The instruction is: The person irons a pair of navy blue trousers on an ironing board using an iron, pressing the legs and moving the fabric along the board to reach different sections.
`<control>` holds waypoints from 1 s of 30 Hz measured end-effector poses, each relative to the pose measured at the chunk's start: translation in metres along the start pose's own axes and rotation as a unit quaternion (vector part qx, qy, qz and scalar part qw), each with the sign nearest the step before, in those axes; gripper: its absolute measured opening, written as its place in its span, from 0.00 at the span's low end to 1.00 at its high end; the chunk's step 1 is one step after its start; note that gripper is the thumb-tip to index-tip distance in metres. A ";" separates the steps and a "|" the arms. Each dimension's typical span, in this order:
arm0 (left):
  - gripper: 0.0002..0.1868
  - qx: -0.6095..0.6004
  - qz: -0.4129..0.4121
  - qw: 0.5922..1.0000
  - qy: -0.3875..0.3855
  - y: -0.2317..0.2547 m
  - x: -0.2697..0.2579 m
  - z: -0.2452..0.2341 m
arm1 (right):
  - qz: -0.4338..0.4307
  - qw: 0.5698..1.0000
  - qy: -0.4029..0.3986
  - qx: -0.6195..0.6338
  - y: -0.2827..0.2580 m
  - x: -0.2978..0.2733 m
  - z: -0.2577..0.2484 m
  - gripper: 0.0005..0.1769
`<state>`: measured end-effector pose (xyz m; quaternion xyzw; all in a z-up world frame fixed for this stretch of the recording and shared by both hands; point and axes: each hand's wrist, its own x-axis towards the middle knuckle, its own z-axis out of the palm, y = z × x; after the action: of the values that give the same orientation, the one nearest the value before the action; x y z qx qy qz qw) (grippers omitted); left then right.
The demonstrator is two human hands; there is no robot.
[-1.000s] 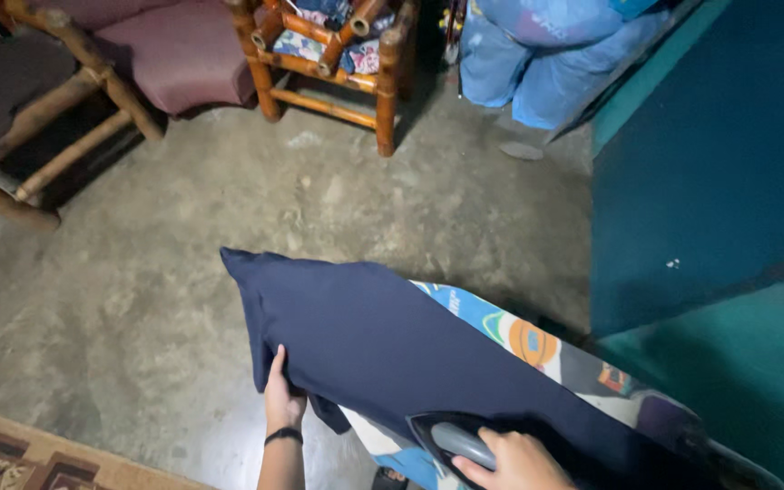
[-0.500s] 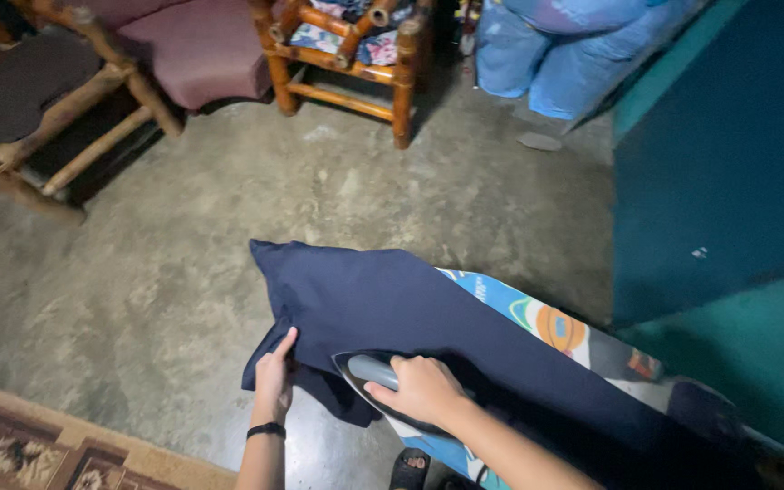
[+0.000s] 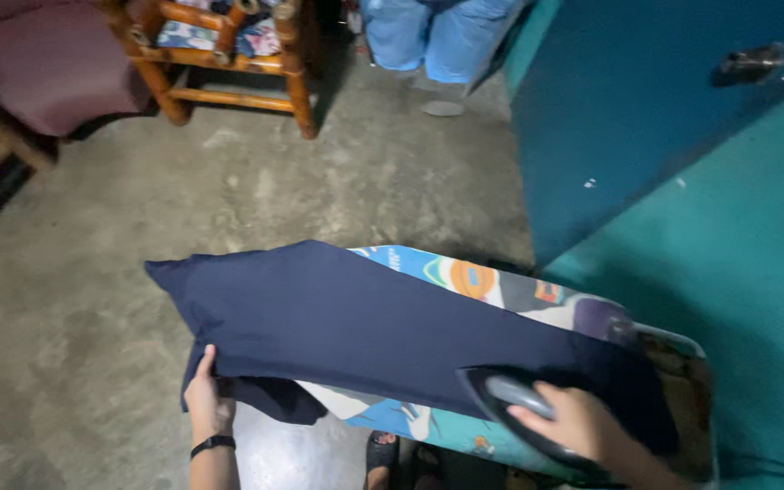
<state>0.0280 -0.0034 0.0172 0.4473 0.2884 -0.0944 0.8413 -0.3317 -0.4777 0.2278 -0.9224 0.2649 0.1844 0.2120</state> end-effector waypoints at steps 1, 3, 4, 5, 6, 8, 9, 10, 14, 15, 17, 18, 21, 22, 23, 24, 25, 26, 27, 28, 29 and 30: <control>0.18 0.002 -0.005 1.000 -0.003 -0.003 -0.004 0.004 | -0.018 1.000 0.023 0.008 0.025 -0.010 -0.002 0.36; 0.25 -0.015 -0.034 0.999 -0.039 -0.003 -0.011 0.010 | -0.016 0.999 0.002 -0.036 0.063 -0.018 -0.005 0.33; 0.25 -0.014 -0.036 0.998 -0.041 -0.006 -0.015 0.015 | -0.020 0.996 -0.021 -0.080 0.073 -0.020 -0.004 0.30; 0.30 0.006 -0.065 0.997 -0.041 -0.009 -0.018 0.020 | -0.019 0.996 -0.021 -0.080 0.079 -0.020 -0.001 0.30; 0.36 0.026 -0.095 0.994 -0.041 -0.013 -0.020 0.025 | 0.033 0.999 -0.020 -0.029 0.083 -0.021 0.000 0.27; 0.43 0.102 -0.130 0.985 -0.044 -0.019 -0.022 0.033 | 0.081 0.996 -0.019 0.019 0.085 -0.021 0.001 0.25; 0.50 0.176 -0.165 0.969 -0.044 -0.022 -0.023 0.034 | 0.047 0.999 -0.013 -0.001 0.084 -0.021 0.002 0.24; 0.50 0.173 -0.164 0.971 -0.040 -0.024 -0.024 0.035 | 0.013 1.000 -0.006 -0.021 0.082 -0.021 0.003 0.24; 0.63 0.291 -0.221 0.930 -0.038 -0.016 -0.033 0.040 | -0.042 0.997 -0.010 -0.067 0.076 -0.016 0.006 0.23; 0.62 0.364 -0.215 0.905 -0.045 -0.009 -0.035 0.045 | -0.248 0.957 0.105 -0.105 0.076 -0.015 0.005 0.20; 0.61 0.557 -0.125 0.821 0.022 0.010 -0.037 0.057 | -0.442 0.860 0.216 -0.134 0.072 -0.003 0.009 0.18; 0.60 0.724 -0.032 0.684 0.083 0.020 -0.038 0.063 | -0.202 0.972 0.090 -0.073 0.067 0.004 0.017 0.20; 0.50 0.703 0.022 0.703 0.108 0.050 -0.040 0.079 | -0.132 0.987 0.075 -0.060 0.063 0.033 0.031 0.26; 0.50 0.702 0.021 0.703 0.111 0.055 -0.037 0.084 | -0.311 0.928 0.178 -0.105 0.063 0.041 0.036 0.29; 0.46 0.663 0.140 0.727 0.114 0.061 -0.029 0.088 | -0.314 0.927 0.178 -0.104 0.059 0.052 0.040 0.29; 0.44 0.613 0.258 0.738 0.113 0.066 -0.018 0.092 | -0.230 0.963 0.115 -0.080 0.054 0.063 0.041 0.30; 0.44 0.614 0.259 0.737 0.114 0.071 -0.003 0.095 | -0.141 0.987 0.051 -0.054 0.046 0.073 0.043 0.31; 0.44 0.595 0.354 0.713 0.109 0.075 0.016 0.098 | -0.142 0.987 0.051 -0.052 0.037 0.083 0.043 0.31; 0.46 0.571 0.448 0.681 0.100 0.081 0.038 0.102 | -0.131 0.986 0.023 -0.099 0.024 0.092 0.044 0.30; 0.46 0.573 0.451 0.678 0.097 0.086 0.061 0.107 | -0.119 0.982 -0.006 -0.147 0.009 0.103 0.045 0.29; 0.50 0.581 0.434 0.684 0.083 0.092 0.082 0.107 | -0.116 0.983 -0.007 -0.141 -0.008 0.110 0.046 0.29; 0.54 0.589 0.417 0.689 0.070 0.097 0.103 0.106 | -0.223 0.960 0.004 -0.171 -0.027 0.116 0.044 0.24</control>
<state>0.1947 -0.0223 0.0726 0.9303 0.0153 0.1469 0.3358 -0.2346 -0.4833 0.1459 -0.9813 0.0182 0.1715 0.0856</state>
